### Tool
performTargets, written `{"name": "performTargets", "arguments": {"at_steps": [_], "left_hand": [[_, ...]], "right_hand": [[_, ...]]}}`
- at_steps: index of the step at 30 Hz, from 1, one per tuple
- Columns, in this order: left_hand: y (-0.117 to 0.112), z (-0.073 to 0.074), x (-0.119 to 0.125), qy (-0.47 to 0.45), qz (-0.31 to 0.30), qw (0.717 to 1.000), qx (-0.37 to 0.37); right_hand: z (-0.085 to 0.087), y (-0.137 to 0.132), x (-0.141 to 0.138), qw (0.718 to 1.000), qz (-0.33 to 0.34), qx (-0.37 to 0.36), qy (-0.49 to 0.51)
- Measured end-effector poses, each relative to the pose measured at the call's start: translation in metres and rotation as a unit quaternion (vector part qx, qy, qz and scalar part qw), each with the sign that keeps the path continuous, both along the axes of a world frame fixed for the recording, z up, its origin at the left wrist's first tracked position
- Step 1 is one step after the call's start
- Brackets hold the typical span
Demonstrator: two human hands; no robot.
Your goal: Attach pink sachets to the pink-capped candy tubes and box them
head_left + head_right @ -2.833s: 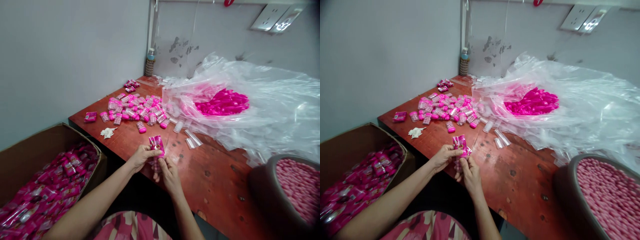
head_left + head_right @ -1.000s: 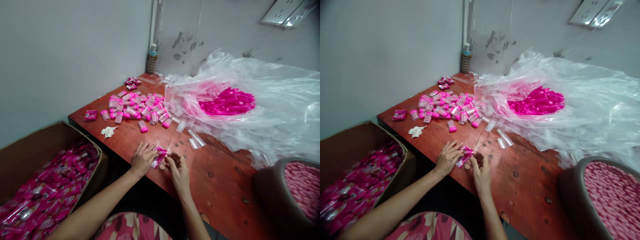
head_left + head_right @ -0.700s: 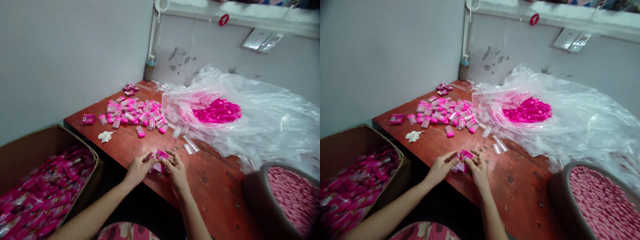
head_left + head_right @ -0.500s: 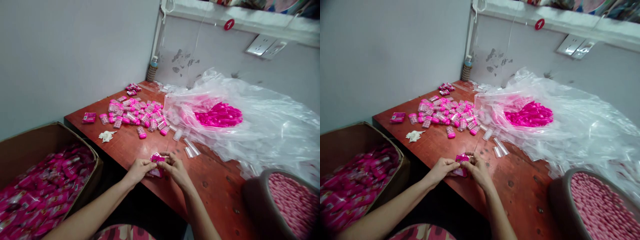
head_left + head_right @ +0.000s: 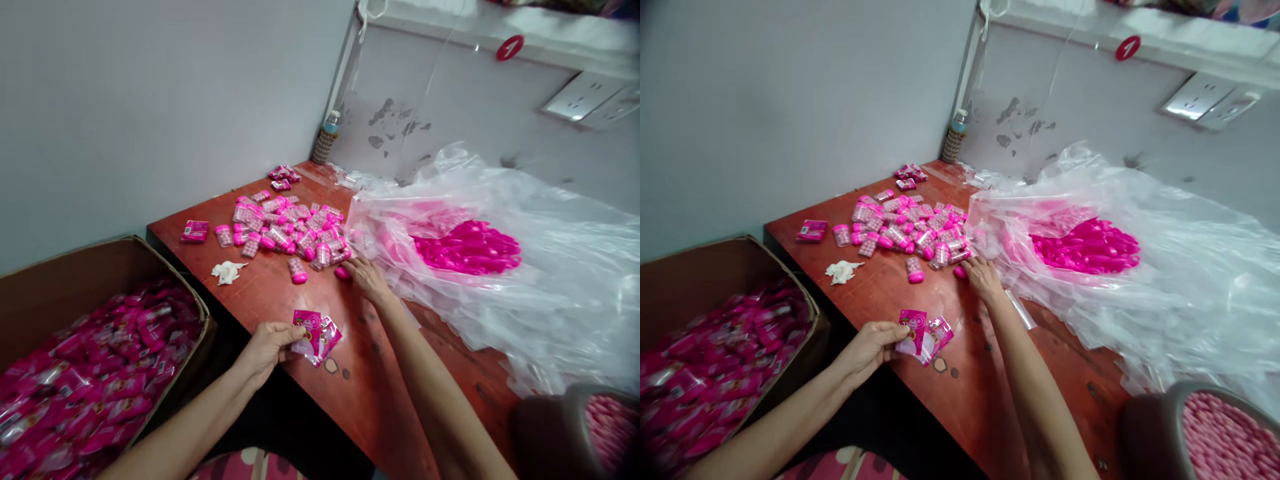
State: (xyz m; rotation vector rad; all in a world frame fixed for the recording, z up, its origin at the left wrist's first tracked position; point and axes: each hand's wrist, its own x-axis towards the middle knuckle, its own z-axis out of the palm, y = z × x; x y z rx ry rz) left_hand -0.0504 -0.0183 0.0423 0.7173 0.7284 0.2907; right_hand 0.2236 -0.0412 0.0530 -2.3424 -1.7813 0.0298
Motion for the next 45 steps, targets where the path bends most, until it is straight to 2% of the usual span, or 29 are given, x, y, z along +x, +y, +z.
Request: {"name": "performTargets", "arguments": {"at_steps": [4,7,8,10,11,13,15,18,21,25,32,38,45], "left_hand": [[0.005,-0.001,0.003,0.002,0.051,0.998,-0.037],[0.005,-0.003,0.008,-0.013,0.091,0.994,-0.057],[0.004,-0.003,0.009,-0.020,0.107,0.992,-0.068],[0.002,-0.003,0.012,-0.037,0.145,0.984,-0.096],[0.000,-0.002,0.014,-0.046,0.164,0.979,-0.112],[-0.004,0.000,0.018,-0.059,0.186,0.971,-0.141],[-0.009,0.002,0.022,-0.065,0.185,0.968,-0.158],[-0.019,0.006,0.029,-0.065,0.175,0.968,-0.171],[-0.028,0.009,0.034,-0.082,0.175,0.965,-0.179],[-0.035,0.008,0.037,-0.098,0.166,0.966,-0.174],[-0.041,0.011,0.036,-0.098,0.105,0.986,-0.082],[-0.039,0.018,0.033,-0.101,0.024,0.995,0.003],[-0.036,0.010,0.029,-0.069,-0.067,0.991,0.092]], "right_hand": [[0.000,-0.018,-0.014,1.000,-0.021,0.006,-0.003],[0.005,-0.047,-0.049,0.993,-0.074,0.051,0.072],[0.006,-0.058,-0.066,0.974,-0.110,0.091,0.174],[0.010,-0.082,-0.104,0.892,-0.125,0.139,0.411],[0.011,-0.092,-0.123,0.849,-0.135,0.142,0.491],[0.011,-0.109,-0.159,0.780,-0.161,0.141,0.588],[0.007,-0.118,-0.185,0.750,-0.181,0.145,0.619],[-0.002,-0.120,-0.202,0.748,-0.200,0.157,0.612],[-0.009,-0.119,-0.203,0.744,-0.206,0.177,0.610],[-0.010,-0.120,-0.203,0.725,-0.183,0.188,0.636],[-0.010,-0.118,-0.202,0.696,-0.182,0.221,0.659],[-0.013,-0.117,-0.198,0.708,-0.151,0.201,0.660],[-0.018,-0.117,-0.198,0.738,-0.153,0.230,0.615]]}}
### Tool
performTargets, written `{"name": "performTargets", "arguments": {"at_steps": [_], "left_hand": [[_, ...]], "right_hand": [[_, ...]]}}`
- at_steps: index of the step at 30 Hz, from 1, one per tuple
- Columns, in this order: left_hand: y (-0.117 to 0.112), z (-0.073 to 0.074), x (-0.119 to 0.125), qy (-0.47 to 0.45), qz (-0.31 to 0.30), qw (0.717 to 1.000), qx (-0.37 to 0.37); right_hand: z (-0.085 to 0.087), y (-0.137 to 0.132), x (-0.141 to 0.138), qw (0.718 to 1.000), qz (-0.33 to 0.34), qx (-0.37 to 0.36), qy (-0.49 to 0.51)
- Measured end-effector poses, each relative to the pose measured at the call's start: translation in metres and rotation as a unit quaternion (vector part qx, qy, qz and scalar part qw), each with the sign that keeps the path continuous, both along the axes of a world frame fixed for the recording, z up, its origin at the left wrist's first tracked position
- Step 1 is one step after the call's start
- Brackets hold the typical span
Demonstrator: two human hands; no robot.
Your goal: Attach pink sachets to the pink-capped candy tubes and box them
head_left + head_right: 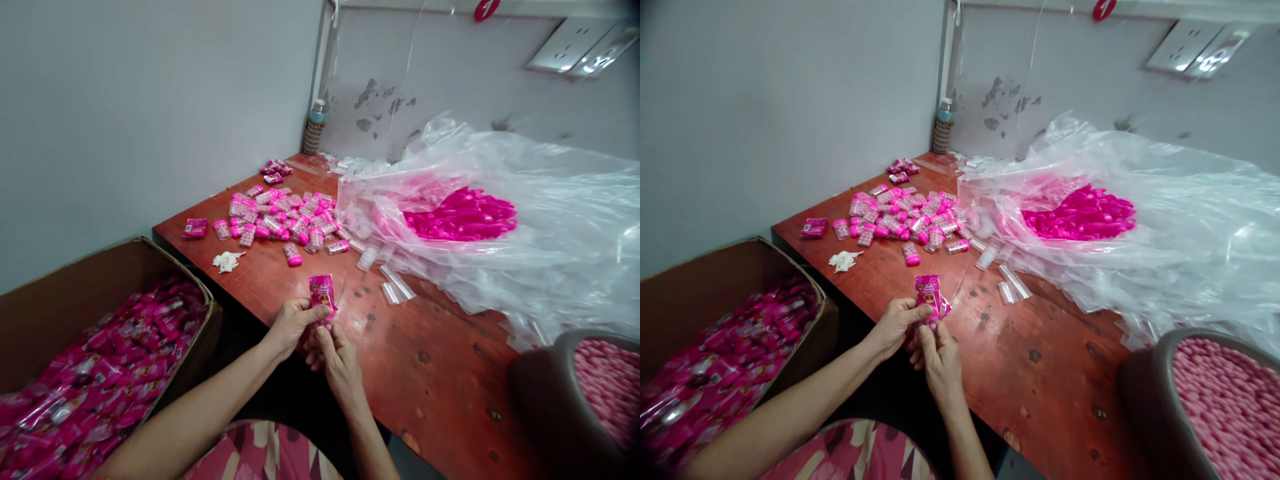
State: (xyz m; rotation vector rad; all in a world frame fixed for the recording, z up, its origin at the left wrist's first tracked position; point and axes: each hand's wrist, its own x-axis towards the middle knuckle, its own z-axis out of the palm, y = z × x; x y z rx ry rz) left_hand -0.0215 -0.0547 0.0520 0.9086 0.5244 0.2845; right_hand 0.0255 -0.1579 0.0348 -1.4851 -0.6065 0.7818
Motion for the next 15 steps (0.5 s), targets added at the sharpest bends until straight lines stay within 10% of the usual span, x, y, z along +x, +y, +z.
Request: {"name": "performTargets", "arguments": {"at_steps": [15], "left_hand": [[-0.010,-0.002,-0.006,-0.013,0.046,0.994,-0.096]], "right_hand": [[-0.008,-0.012,-0.002,0.968,-0.057,0.109,0.217]]}}
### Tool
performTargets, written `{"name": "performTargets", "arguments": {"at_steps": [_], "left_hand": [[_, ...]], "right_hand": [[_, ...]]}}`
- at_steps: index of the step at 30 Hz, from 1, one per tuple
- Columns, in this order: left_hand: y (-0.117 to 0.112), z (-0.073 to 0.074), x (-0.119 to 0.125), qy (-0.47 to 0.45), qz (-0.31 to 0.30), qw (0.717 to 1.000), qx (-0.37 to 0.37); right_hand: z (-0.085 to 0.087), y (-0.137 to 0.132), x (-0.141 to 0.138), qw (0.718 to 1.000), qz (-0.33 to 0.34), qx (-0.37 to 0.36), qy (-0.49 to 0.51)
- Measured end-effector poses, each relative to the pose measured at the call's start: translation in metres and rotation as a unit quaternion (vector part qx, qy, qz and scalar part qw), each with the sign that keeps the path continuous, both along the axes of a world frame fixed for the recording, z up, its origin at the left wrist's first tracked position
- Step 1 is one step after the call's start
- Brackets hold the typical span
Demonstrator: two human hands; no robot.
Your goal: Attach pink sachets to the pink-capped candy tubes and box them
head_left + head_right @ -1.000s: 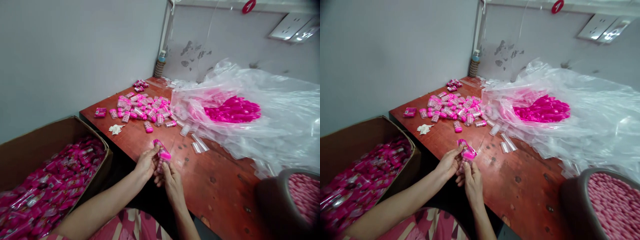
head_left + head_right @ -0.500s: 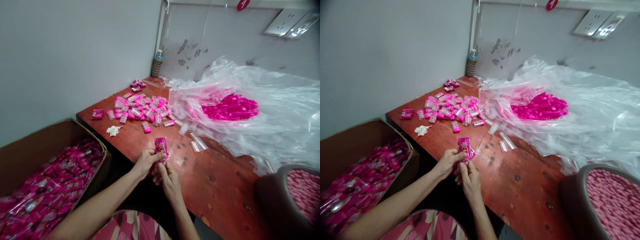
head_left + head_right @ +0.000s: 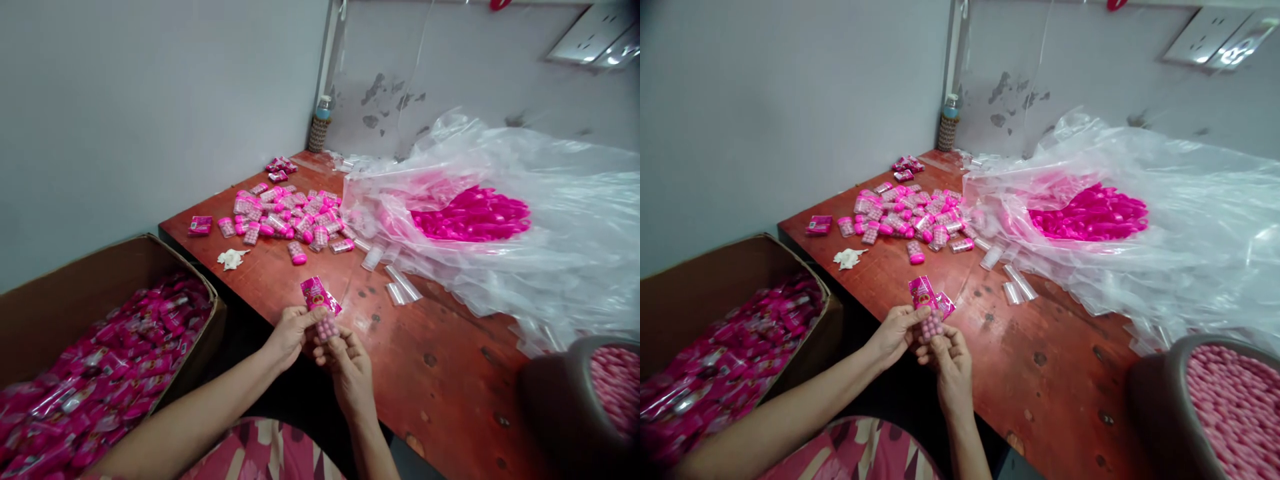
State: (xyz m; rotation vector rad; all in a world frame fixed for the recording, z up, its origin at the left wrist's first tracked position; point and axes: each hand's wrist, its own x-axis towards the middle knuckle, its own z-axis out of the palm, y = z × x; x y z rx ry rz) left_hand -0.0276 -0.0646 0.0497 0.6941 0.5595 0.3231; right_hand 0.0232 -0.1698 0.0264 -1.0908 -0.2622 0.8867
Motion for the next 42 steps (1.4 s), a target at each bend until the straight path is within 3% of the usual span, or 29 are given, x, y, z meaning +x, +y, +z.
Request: {"name": "performTargets", "arguments": {"at_steps": [3,11,15,19,25,30,32,37,38,40,42], "left_hand": [[-0.006,-0.001,-0.003,-0.010,-0.011,1.000,-0.013],[-0.003,0.003,-0.016,-0.068,0.054,0.996,-0.034],[0.001,0.002,-0.017,-0.039,0.085,0.996,-0.015],[-0.001,0.002,-0.018,-0.016,0.064,0.998,-0.009],[-0.014,0.004,-0.018,-0.012,0.060,0.998,-0.008],[-0.016,0.009,-0.023,-0.028,0.069,0.996,-0.040],[-0.006,0.014,-0.038,-0.035,0.108,0.993,-0.037],[0.037,0.020,-0.084,-0.047,0.341,0.938,0.053],[0.042,0.018,-0.086,-0.033,0.340,0.936,0.089],[0.048,0.009,-0.078,0.026,0.268,0.938,0.220],[0.047,-0.003,-0.056,0.087,0.148,0.899,0.402]], "right_hand": [[0.002,0.001,-0.001,0.999,-0.034,-0.005,0.024],[0.001,0.012,-0.013,0.999,-0.037,-0.028,-0.008],[-0.001,0.015,-0.016,0.999,-0.029,-0.024,-0.010],[0.001,0.014,-0.019,0.999,-0.041,-0.029,-0.002],[0.008,0.008,-0.019,0.990,-0.082,-0.081,-0.076],[0.008,0.015,-0.016,0.999,-0.033,-0.032,-0.015],[0.009,0.017,-0.015,1.000,-0.009,-0.028,-0.010],[0.010,0.013,0.004,0.998,-0.023,-0.043,-0.033],[0.009,0.011,0.010,0.998,-0.036,-0.045,-0.041],[0.008,0.008,0.022,0.996,-0.053,-0.050,-0.057],[0.007,0.005,0.029,0.994,-0.056,-0.058,-0.071]]}}
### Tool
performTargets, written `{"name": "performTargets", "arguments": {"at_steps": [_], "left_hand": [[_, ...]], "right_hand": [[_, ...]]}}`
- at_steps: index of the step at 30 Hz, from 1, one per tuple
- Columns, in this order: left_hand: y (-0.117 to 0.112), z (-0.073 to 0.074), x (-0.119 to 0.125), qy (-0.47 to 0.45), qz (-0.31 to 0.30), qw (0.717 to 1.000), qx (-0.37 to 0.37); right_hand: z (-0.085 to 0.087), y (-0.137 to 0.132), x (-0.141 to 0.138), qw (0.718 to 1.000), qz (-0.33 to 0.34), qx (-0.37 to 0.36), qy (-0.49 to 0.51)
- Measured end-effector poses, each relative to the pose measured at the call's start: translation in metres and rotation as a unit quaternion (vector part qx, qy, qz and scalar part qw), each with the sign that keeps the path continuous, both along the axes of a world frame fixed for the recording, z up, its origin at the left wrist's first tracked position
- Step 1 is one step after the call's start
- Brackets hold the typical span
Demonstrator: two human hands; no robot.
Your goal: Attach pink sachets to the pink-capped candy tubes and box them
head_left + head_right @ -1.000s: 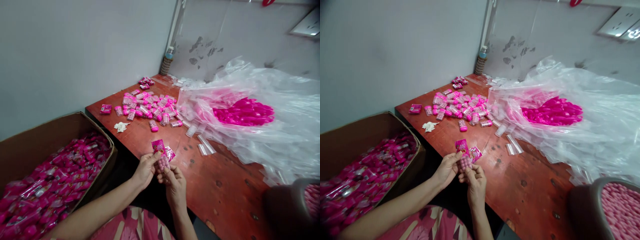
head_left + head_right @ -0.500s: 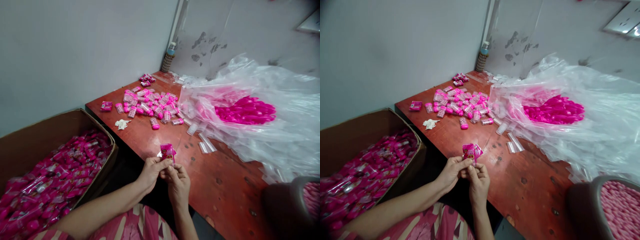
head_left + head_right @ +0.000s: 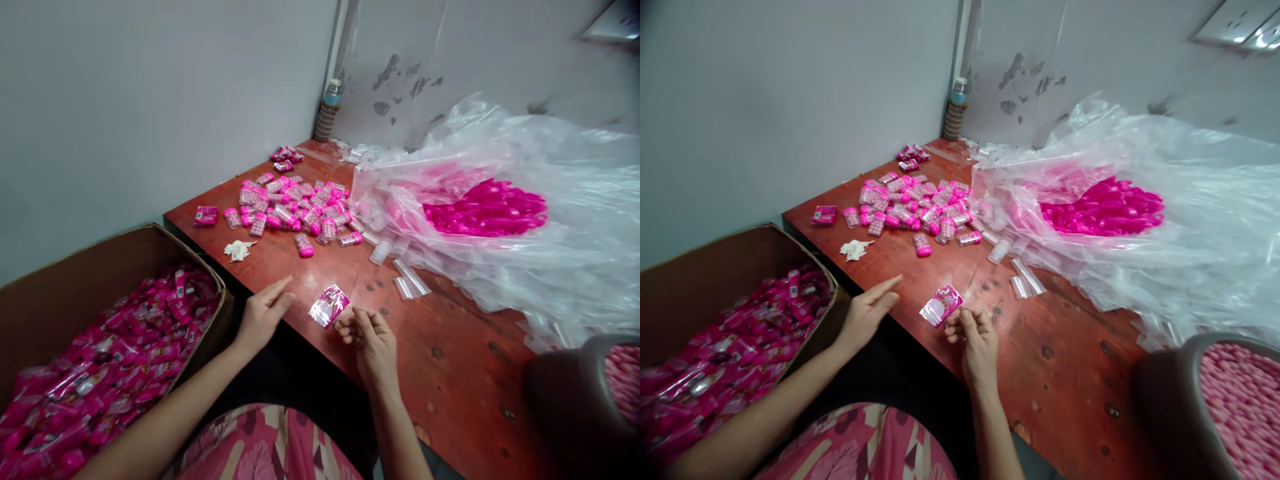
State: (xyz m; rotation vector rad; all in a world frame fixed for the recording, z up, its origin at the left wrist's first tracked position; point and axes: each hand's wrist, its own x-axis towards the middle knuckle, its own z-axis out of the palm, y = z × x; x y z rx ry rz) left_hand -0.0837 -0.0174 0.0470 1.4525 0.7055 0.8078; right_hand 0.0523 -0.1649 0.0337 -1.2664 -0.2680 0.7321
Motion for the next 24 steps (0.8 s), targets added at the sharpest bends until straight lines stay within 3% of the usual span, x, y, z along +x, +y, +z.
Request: {"name": "performTargets", "arguments": {"at_steps": [2,4,8,12,16,20,24], "left_hand": [[-0.003,-0.011,0.026,0.086,-0.078,0.980,0.160],[-0.005,-0.021,0.048,0.143,-0.133,0.947,0.256],[-0.010,-0.032,0.065,0.191,-0.159,0.914,0.320],[-0.015,-0.034,0.063,0.175,-0.139,0.926,0.304],[-0.019,-0.032,0.061,0.111,-0.116,0.954,0.252],[-0.025,-0.023,0.056,0.039,-0.101,0.976,0.190],[-0.025,-0.009,0.048,0.011,-0.092,0.995,0.047]], "right_hand": [[0.000,-0.004,0.003,1.000,0.008,-0.014,-0.009],[-0.001,-0.009,0.004,0.999,0.005,-0.035,-0.018],[-0.004,-0.017,0.005,0.997,-0.010,-0.070,-0.033],[-0.007,-0.015,0.009,0.995,-0.006,-0.080,-0.056],[-0.010,0.001,0.011,0.985,-0.044,-0.095,-0.139],[-0.006,0.020,0.011,0.992,-0.025,-0.045,-0.112],[0.009,0.027,0.015,0.997,0.007,-0.007,-0.074]]}}
